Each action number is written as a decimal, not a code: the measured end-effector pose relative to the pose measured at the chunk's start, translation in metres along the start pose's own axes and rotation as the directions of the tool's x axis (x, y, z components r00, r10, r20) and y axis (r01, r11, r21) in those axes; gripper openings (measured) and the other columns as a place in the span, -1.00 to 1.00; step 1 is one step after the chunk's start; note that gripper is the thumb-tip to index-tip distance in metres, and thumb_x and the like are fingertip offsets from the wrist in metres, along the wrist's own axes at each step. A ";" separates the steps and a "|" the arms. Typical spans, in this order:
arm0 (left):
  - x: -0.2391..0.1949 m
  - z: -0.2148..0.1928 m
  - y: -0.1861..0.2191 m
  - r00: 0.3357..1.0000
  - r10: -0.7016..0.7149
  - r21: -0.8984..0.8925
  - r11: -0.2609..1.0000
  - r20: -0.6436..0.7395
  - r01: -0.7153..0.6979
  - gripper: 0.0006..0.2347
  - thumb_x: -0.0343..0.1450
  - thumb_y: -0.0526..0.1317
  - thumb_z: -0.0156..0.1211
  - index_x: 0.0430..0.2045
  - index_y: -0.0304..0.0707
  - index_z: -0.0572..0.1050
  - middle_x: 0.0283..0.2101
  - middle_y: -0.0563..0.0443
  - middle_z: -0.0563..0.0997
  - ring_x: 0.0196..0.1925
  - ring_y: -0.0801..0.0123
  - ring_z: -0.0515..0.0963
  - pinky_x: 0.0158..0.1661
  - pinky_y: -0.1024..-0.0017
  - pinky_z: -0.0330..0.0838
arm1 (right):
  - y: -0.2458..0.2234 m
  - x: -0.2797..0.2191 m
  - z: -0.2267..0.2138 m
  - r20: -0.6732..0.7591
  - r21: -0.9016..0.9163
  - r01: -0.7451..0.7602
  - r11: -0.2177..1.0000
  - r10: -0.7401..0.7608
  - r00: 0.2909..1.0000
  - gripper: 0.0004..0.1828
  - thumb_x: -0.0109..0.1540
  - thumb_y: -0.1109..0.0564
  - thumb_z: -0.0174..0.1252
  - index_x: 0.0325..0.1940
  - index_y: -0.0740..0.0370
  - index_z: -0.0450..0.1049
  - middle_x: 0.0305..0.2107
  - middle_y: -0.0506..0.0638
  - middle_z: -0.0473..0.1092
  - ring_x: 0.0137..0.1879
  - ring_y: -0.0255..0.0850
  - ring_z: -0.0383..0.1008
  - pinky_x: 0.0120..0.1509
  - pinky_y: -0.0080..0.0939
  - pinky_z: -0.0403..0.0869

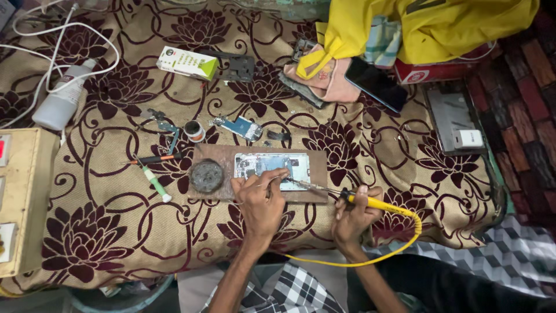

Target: The person uses a soldering iron and solder wire to work on a small circuit board placed on a wooden block. They repeatedly apply heat and solder to specific points on the board while holding the board steady with their other hand.

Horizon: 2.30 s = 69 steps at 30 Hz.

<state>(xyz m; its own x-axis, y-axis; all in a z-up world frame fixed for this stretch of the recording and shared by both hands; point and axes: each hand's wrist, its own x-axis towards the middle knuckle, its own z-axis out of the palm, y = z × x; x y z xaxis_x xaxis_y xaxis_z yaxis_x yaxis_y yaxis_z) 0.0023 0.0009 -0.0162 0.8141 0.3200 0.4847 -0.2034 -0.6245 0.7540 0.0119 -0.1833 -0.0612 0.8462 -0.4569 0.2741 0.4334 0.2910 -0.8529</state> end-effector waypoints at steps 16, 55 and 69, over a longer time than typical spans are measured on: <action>0.002 -0.002 0.002 1.000 0.012 0.022 1.000 -0.016 -0.012 -0.84 0.36 -0.37 0.30 -0.29 -0.02 0.68 -0.37 0.22 0.72 -0.47 0.44 0.43 -0.12 0.36 0.12 | -0.002 -0.002 -0.001 -0.021 -0.036 -0.025 0.999 0.024 0.999 -0.74 0.46 0.16 0.00 -0.23 0.17 0.07 -0.58 -0.08 0.20 -0.65 -0.37 0.28 -0.70 -0.45 0.19; 0.002 -0.010 0.003 0.989 -0.003 -0.113 0.993 -0.147 -0.014 -0.89 0.44 -0.30 0.28 -0.24 -0.03 0.68 -0.37 0.21 0.71 -0.46 0.53 0.41 -0.18 0.42 0.11 | -0.058 0.008 0.037 0.435 -0.452 0.426 0.784 -0.223 0.872 -0.68 0.41 0.20 0.15 -0.37 0.25 0.20 -0.59 -0.06 0.17 -0.50 -0.38 0.10 -0.43 -0.35 0.10; 0.017 0.007 -0.028 0.953 0.129 -0.048 0.988 -0.276 -0.148 -0.90 0.45 -0.23 0.33 -0.21 -0.03 0.67 -0.43 0.19 0.68 -0.47 0.52 0.37 -0.12 0.41 0.15 | -0.078 0.010 0.047 0.268 -0.489 0.159 0.857 -0.026 0.963 -0.73 0.42 0.13 0.11 -0.28 0.20 0.20 -0.65 -0.08 0.33 -0.61 -0.41 0.31 -0.58 -0.41 0.24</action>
<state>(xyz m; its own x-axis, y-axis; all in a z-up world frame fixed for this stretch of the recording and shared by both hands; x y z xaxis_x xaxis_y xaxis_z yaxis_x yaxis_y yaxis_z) 0.0262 0.0189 -0.0322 0.5992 0.4203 0.6814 -0.3479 -0.6299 0.6944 0.0012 -0.1707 0.0285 0.8866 -0.2227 0.4053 0.3548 -0.2346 -0.9050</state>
